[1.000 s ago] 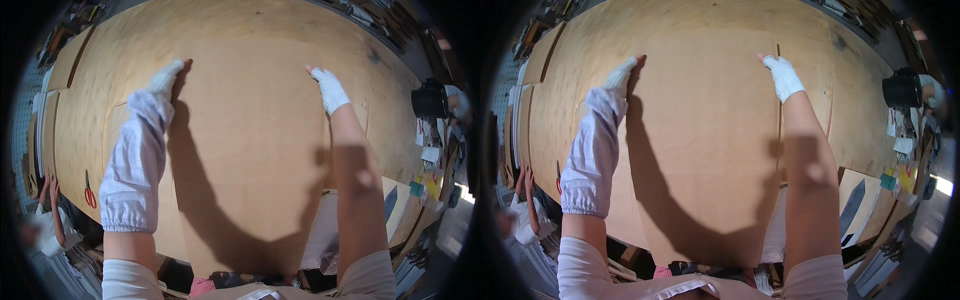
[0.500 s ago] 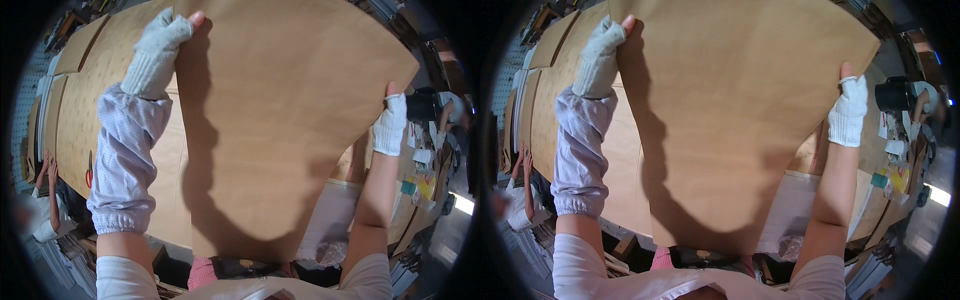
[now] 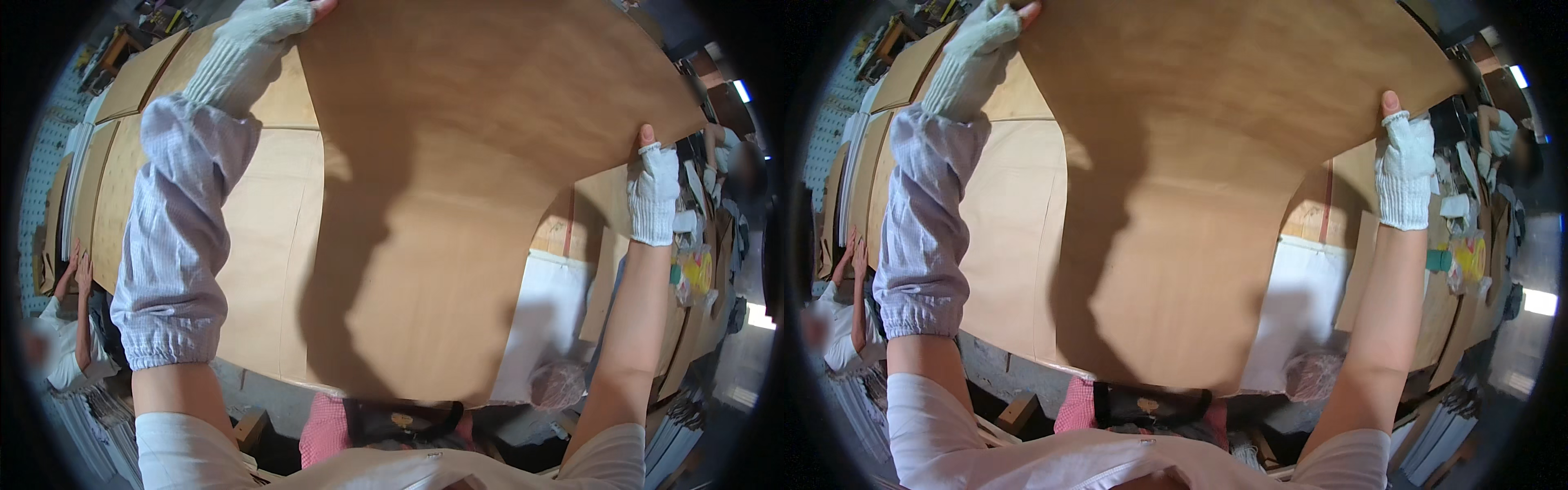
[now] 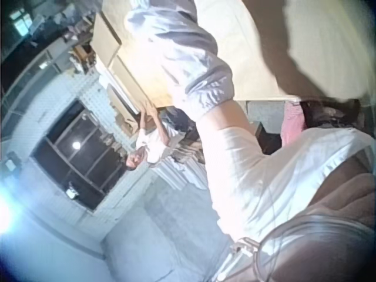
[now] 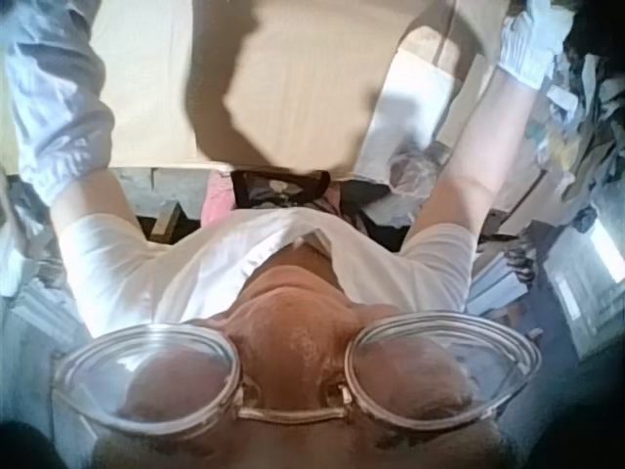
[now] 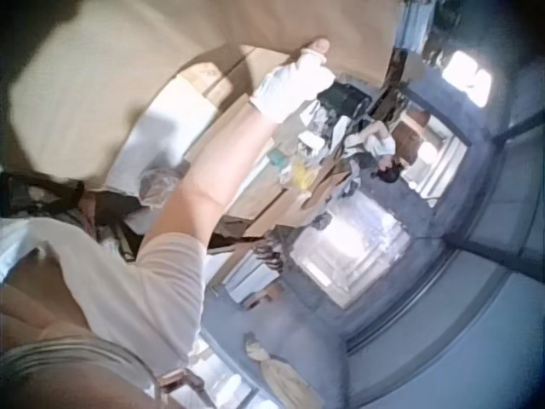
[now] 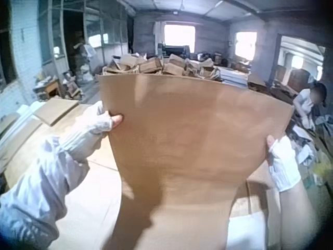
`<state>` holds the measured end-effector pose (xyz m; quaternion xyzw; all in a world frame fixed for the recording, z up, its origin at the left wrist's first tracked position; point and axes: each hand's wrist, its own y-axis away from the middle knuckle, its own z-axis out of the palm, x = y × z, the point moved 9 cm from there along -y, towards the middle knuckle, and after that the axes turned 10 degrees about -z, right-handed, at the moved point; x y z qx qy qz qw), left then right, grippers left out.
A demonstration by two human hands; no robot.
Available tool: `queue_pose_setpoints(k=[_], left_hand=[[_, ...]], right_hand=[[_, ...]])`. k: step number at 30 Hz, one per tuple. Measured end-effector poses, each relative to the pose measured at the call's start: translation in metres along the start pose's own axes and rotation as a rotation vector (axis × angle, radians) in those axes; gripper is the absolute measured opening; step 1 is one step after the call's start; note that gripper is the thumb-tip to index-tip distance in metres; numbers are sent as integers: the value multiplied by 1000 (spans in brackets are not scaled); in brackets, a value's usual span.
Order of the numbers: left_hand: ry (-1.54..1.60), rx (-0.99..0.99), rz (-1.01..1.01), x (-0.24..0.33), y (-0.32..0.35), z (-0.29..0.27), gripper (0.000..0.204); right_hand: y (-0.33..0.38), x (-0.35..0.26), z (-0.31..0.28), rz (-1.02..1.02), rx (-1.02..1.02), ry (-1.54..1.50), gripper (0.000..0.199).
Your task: The person folds large flat cardboard sheets along pre-scored lines to form box shapes. They repeatedly pick up a sheet, fold the flaps inward, and place the folded piece onto a growing stack on the table.
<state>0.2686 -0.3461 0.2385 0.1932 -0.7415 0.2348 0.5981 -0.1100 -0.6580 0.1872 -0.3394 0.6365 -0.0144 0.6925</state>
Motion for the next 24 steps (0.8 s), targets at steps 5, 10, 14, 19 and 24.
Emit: queue_pose_setpoints(k=[5,10,14,19,24], left_hand=[[-83,56,157,1,93,-1,50],[458,11,-174,-65,247,11,45],[645,48,-358,-168,354,26,44],[-510,188,182,-189,407,18,38],[166,178,-638,-234,396,-10,45]], right_hand=[[126,-76,-37,-524,-247,1644,47],[296,-60,-79,350,-27,186,53],[426,-21,-43,832,10,-320,57],[457,13,-42,629,-313,-474,51],[447,2,-29,428,-222,16,48]])
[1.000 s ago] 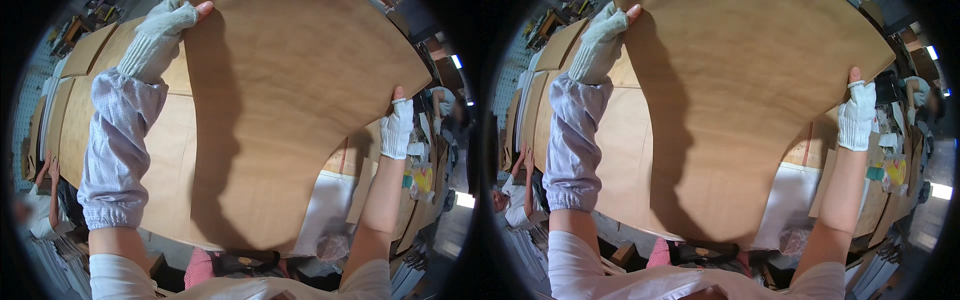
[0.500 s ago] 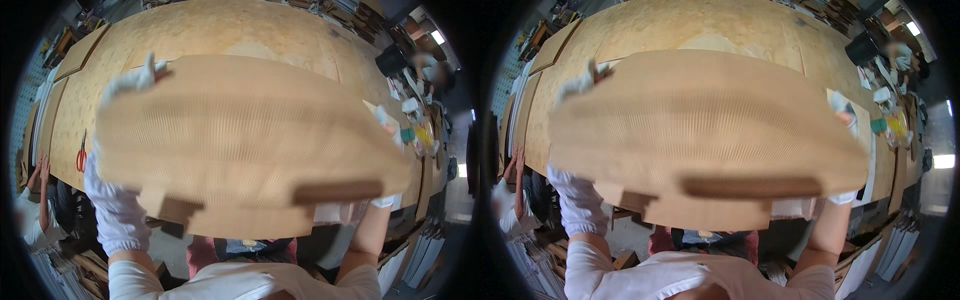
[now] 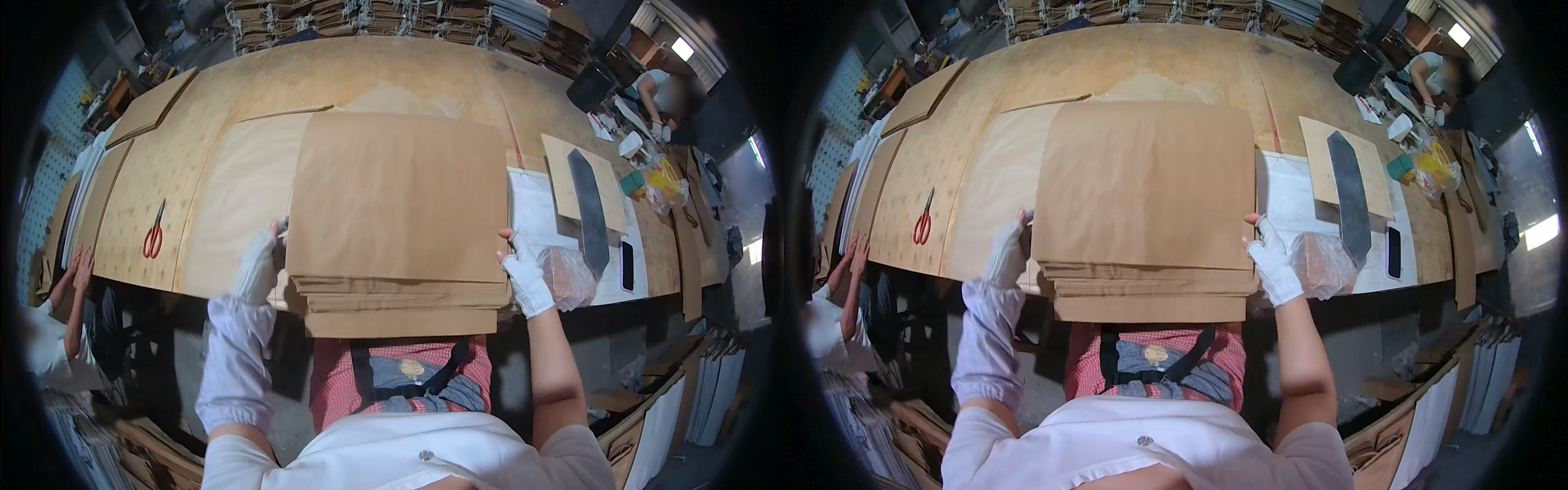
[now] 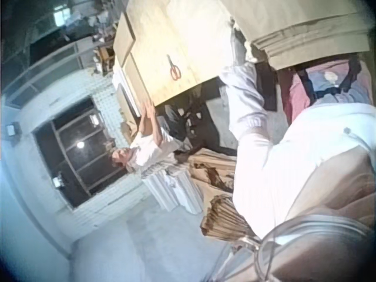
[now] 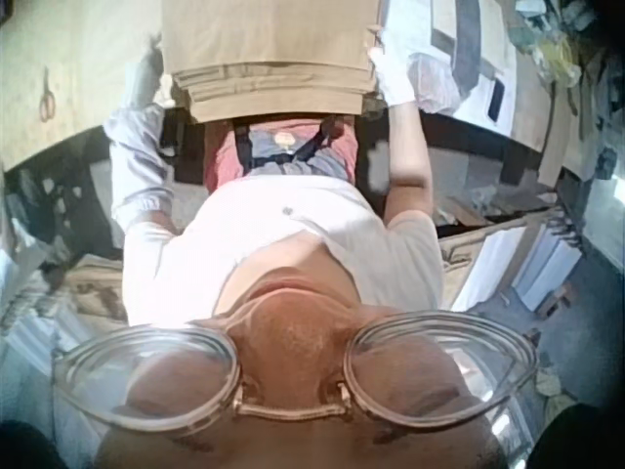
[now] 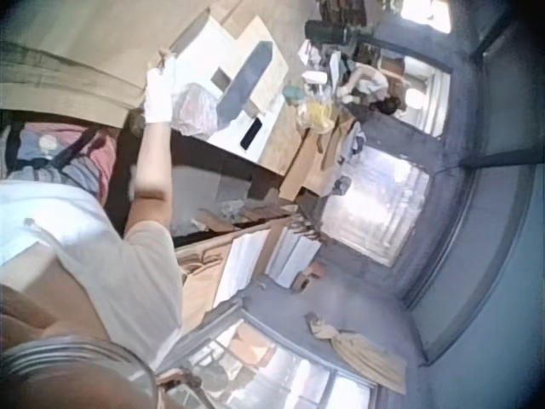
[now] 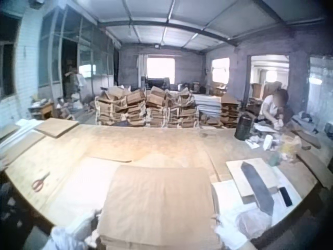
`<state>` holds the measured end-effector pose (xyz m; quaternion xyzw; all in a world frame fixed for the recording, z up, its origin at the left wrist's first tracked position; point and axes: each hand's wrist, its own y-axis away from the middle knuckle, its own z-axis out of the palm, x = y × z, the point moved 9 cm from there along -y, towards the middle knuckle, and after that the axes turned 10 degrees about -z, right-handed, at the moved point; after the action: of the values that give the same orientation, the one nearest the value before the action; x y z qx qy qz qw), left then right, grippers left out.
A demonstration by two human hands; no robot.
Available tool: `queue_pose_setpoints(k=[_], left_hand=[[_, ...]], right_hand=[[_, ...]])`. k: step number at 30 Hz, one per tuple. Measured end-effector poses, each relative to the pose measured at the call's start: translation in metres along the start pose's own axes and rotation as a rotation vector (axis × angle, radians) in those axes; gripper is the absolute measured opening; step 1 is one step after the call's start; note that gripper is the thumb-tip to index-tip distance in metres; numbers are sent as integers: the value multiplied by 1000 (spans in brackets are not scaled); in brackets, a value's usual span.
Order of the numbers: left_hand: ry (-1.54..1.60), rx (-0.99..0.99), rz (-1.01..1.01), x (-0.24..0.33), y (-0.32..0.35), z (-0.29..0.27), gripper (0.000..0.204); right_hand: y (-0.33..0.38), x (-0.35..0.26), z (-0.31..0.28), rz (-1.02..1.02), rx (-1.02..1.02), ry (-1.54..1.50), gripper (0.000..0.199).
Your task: The person folds large flat cardboard sheets along pre-scored lines to form box shapes. They repeatedly pick up a sheet, fold the flaps inward, and place the folded piece onto a growing stack on the table.
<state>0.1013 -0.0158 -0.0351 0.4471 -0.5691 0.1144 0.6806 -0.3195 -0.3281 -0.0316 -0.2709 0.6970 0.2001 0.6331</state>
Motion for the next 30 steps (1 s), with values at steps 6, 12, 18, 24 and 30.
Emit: queue_pose_setpoints(k=[6,12,18,24,30], left_hand=[[-550,91,41,8,53,43,43],[-455,445,268,-38,46,33,35],[-354,386,266,2,-23,53,38],[-487,175,11,8,-27,57,47],[-985,533,731,117,57,69,64]], right_hand=[[31,1,-7,-185,100,413,51],[60,-10,29,-450,339,919,55],[-16,-6,22,-254,321,823,58],[-47,26,-11,-142,219,560,65],[-40,58,-4,-189,175,572,57]])
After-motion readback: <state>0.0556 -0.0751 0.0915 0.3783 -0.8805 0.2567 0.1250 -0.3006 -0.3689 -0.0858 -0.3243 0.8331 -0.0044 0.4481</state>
